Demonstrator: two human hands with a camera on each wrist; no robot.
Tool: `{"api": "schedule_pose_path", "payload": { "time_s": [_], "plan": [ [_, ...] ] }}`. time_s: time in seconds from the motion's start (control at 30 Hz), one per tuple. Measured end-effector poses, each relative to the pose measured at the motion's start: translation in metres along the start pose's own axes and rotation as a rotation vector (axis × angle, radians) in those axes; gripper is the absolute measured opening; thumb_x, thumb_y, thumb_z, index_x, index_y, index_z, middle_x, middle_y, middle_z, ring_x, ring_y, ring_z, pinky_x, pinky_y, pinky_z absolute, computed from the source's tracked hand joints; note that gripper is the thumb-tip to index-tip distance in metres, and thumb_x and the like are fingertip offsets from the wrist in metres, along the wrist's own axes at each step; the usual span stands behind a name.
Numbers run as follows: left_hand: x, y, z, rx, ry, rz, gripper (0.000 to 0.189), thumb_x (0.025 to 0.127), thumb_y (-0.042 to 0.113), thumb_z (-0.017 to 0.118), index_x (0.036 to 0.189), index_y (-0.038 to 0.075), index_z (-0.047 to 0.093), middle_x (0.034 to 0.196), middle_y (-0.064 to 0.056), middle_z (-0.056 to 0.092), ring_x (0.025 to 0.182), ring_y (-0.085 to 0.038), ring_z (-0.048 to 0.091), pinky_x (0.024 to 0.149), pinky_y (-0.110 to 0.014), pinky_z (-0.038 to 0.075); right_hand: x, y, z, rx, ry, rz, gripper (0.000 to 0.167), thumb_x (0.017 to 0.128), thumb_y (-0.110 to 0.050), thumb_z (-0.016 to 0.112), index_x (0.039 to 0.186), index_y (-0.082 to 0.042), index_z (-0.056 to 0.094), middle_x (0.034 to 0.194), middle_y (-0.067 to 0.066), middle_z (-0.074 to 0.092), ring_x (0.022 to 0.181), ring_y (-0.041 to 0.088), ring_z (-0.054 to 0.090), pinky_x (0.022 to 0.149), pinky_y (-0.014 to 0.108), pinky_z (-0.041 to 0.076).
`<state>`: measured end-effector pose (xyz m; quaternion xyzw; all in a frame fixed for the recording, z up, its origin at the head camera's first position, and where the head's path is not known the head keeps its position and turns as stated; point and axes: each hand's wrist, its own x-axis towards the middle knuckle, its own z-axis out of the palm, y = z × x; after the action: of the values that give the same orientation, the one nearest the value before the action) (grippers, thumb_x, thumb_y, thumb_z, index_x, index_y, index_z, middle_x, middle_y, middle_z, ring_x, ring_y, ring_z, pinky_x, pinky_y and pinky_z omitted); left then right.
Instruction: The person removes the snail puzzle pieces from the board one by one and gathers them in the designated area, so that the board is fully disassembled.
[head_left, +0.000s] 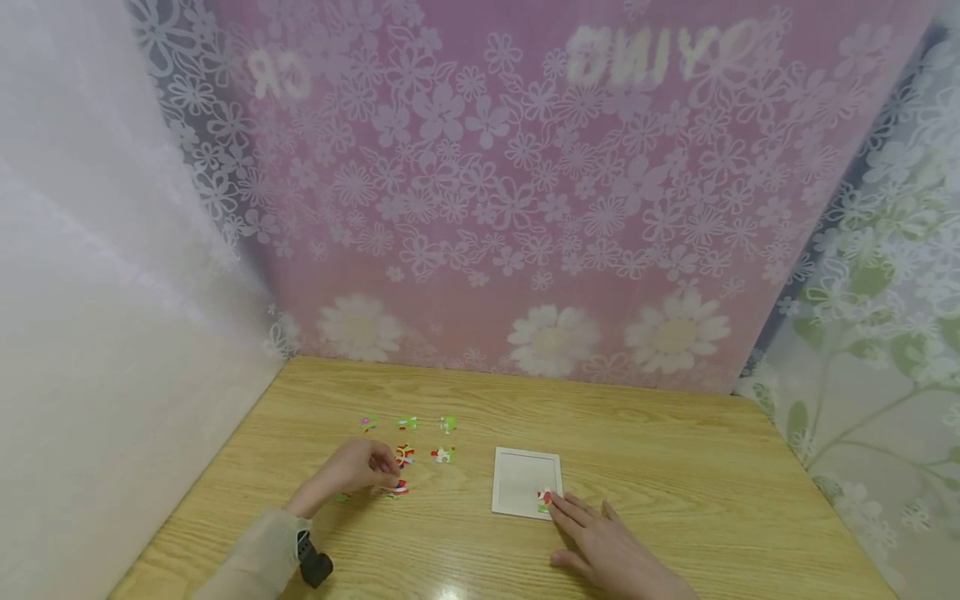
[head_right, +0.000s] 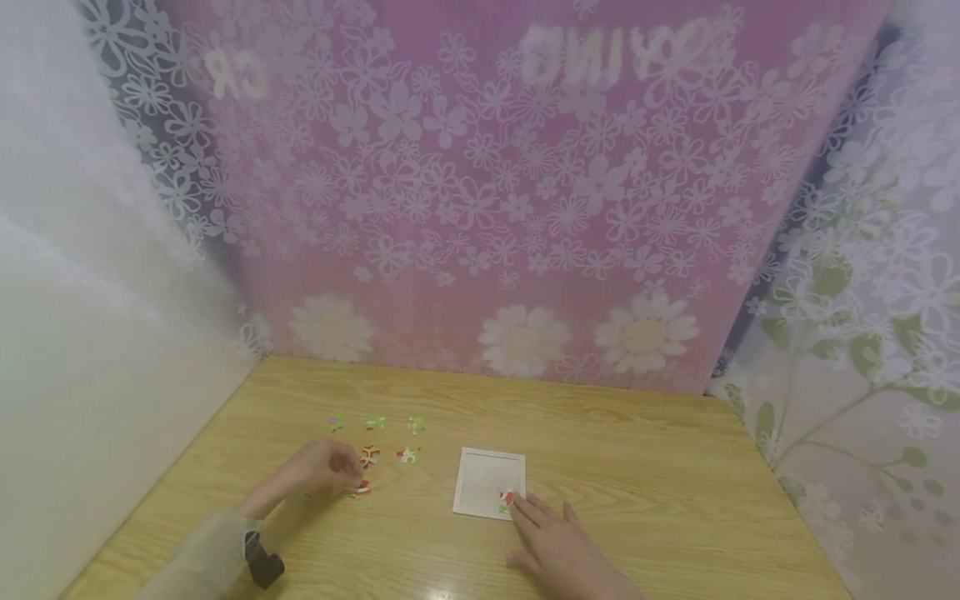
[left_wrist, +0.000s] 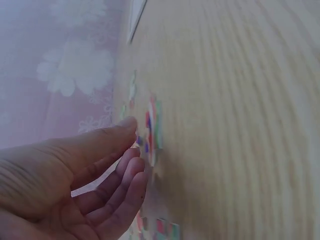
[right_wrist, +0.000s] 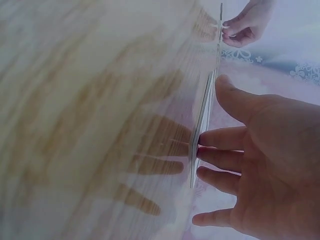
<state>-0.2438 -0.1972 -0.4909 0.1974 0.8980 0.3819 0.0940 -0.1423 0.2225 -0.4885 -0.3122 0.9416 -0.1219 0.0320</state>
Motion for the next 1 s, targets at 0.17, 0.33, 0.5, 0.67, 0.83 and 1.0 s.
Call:
{"api": "schedule_pose_path", "payload": {
  "time_s": [0.17, 0.33, 0.5, 0.67, 0.83, 1.0],
  "plan": [
    [0.008, 0.005, -0.006, 0.065, 0.034, 0.017, 0.006, 0.094, 0.019, 0.074, 0.093, 0.013, 0.075, 0.085, 0.005, 0.071, 0.074, -0.009, 0.063, 0.061, -0.027, 0.052, 0.0, 0.0, 0.001, 0.021, 0.002, 0.008, 0.07, 0.103, -0.051, 0.05, 0.149, 0.001, 0.047, 0.157, 0.016, 0.043, 0.141, 0.04, 0.042, 0.101, 0.077, 0.035],
    [0.015, 0.016, -0.014, 0.025, 0.035, 0.034, 0.018, 0.099, 0.02, 0.067, 0.105, 0.005, 0.075, 0.093, -0.003, 0.074, 0.078, -0.018, 0.067, 0.063, -0.03, 0.055, 0.0, 0.0, 0.001, 0.013, 0.006, -0.003, 0.07, 0.103, -0.052, 0.049, 0.147, 0.003, 0.049, 0.156, 0.017, 0.043, 0.141, 0.04, 0.043, 0.1, 0.077, 0.036],
    [0.023, 0.029, -0.018, -0.144, 0.016, -0.008, 0.028, 0.103, 0.025, 0.062, 0.11, 0.001, 0.073, 0.1, -0.017, 0.073, 0.088, -0.034, 0.07, 0.075, -0.043, 0.061, 0.0, 0.001, 0.002, 0.013, -0.003, 0.001, 0.072, 0.103, -0.054, 0.048, 0.147, 0.004, 0.049, 0.157, 0.017, 0.042, 0.141, 0.039, 0.043, 0.102, 0.076, 0.036],
    [0.032, 0.038, -0.016, -0.228, 0.021, 0.002, 0.026, 0.104, 0.024, 0.06, 0.112, 0.003, 0.072, 0.109, -0.023, 0.071, 0.098, -0.04, 0.07, 0.084, -0.05, 0.059, 0.0, 0.001, 0.003, 0.019, -0.007, 0.006, 0.074, 0.103, -0.054, 0.048, 0.147, 0.004, 0.047, 0.158, 0.017, 0.041, 0.142, 0.039, 0.042, 0.103, 0.075, 0.035],
    [0.042, 0.048, -0.012, -0.264, -0.013, 0.015, 0.032, 0.105, 0.025, 0.059, 0.12, 0.0, 0.071, 0.112, -0.021, 0.072, 0.103, -0.04, 0.069, 0.09, -0.051, 0.057, -0.001, 0.001, 0.002, 0.04, -0.014, 0.015, 0.075, 0.103, -0.055, 0.047, 0.149, 0.004, 0.045, 0.159, 0.017, 0.037, 0.143, 0.04, 0.04, 0.104, 0.076, 0.033],
    [0.052, 0.057, -0.004, -0.3, -0.047, 0.036, 0.033, 0.105, 0.026, 0.058, 0.122, -0.001, 0.07, 0.115, -0.023, 0.071, 0.107, -0.041, 0.068, 0.091, -0.051, 0.057, -0.003, 0.0, 0.0, 0.04, -0.011, 0.021, 0.073, 0.103, -0.054, 0.048, 0.15, 0.002, 0.044, 0.159, 0.017, 0.038, 0.143, 0.04, 0.04, 0.104, 0.076, 0.033]
  ]
}}
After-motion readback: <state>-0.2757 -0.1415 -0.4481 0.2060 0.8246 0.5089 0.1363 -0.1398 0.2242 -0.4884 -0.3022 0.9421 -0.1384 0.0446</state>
